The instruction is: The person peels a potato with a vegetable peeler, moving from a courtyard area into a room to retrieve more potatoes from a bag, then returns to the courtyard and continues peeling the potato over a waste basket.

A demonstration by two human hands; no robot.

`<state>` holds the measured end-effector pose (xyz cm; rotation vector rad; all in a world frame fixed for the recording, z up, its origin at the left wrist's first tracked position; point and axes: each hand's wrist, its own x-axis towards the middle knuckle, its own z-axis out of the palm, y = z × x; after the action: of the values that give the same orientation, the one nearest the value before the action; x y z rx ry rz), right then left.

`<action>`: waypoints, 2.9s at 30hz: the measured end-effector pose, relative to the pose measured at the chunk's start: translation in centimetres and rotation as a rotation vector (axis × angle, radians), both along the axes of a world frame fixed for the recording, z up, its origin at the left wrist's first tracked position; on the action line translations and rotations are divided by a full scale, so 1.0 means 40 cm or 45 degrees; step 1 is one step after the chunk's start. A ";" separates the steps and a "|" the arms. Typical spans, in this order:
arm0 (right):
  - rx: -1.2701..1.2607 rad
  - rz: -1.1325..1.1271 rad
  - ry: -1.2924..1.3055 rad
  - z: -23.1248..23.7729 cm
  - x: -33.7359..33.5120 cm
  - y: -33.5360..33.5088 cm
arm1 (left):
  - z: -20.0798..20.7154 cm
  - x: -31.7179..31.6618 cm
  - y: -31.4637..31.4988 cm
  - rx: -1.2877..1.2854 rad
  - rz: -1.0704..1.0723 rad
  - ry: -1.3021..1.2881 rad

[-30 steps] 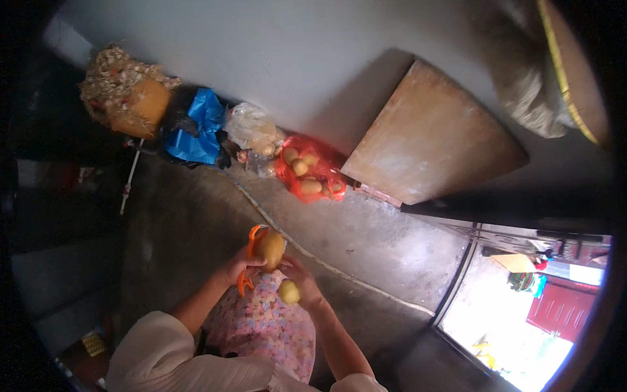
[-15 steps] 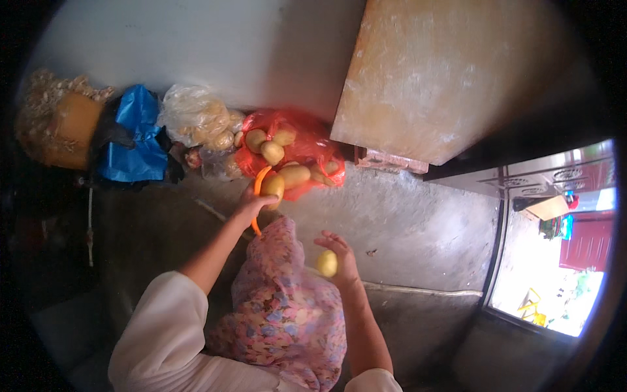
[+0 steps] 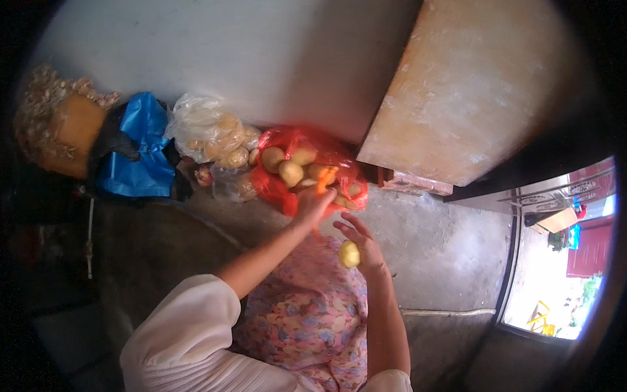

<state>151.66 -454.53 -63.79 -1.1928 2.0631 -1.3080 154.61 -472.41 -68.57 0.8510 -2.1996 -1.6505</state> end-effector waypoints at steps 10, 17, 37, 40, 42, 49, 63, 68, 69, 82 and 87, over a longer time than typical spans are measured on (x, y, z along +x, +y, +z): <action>0.016 -0.253 -1.526 0.024 -0.004 -0.139 | -0.054 0.129 -0.167 0.263 0.508 0.404; -0.110 -0.339 -1.603 0.019 0.014 -0.093 | -0.400 0.281 -0.615 0.599 1.056 0.151; -0.200 -0.374 -1.604 0.005 0.024 -0.082 | -0.247 0.344 -0.363 -0.568 0.257 -0.548; -0.287 -0.379 -1.674 0.019 0.027 -0.095 | -0.254 0.368 -0.391 -0.433 0.129 -0.748; -0.275 -0.390 -1.665 0.009 0.026 -0.095 | -0.227 0.326 -0.419 -0.695 0.278 -0.543; -0.207 -0.340 -1.643 -0.013 0.027 -0.135 | -0.167 0.072 -0.332 -1.007 -0.268 0.079; -0.147 -0.353 -1.604 0.030 0.004 -0.191 | -0.135 0.282 -0.759 -1.898 -0.469 -1.202; -0.140 -0.366 -1.639 0.025 -0.002 -0.183 | -0.018 0.347 -0.866 -1.548 -0.215 -1.388; -0.147 -0.368 -1.612 0.020 0.000 -0.184 | -0.013 0.357 -0.864 -1.497 -0.101 -1.383; -0.163 -0.422 -1.605 0.016 0.005 -0.173 | -0.311 0.391 -0.386 -0.789 0.196 -0.199; -0.163 -0.438 -1.610 0.018 0.011 -0.157 | -0.287 0.371 -0.420 -0.942 0.043 -0.508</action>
<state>152.11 -460.82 -63.08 0.1042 1.2182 -1.6962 169.44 -489.21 -80.07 1.0216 -2.7283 -0.5595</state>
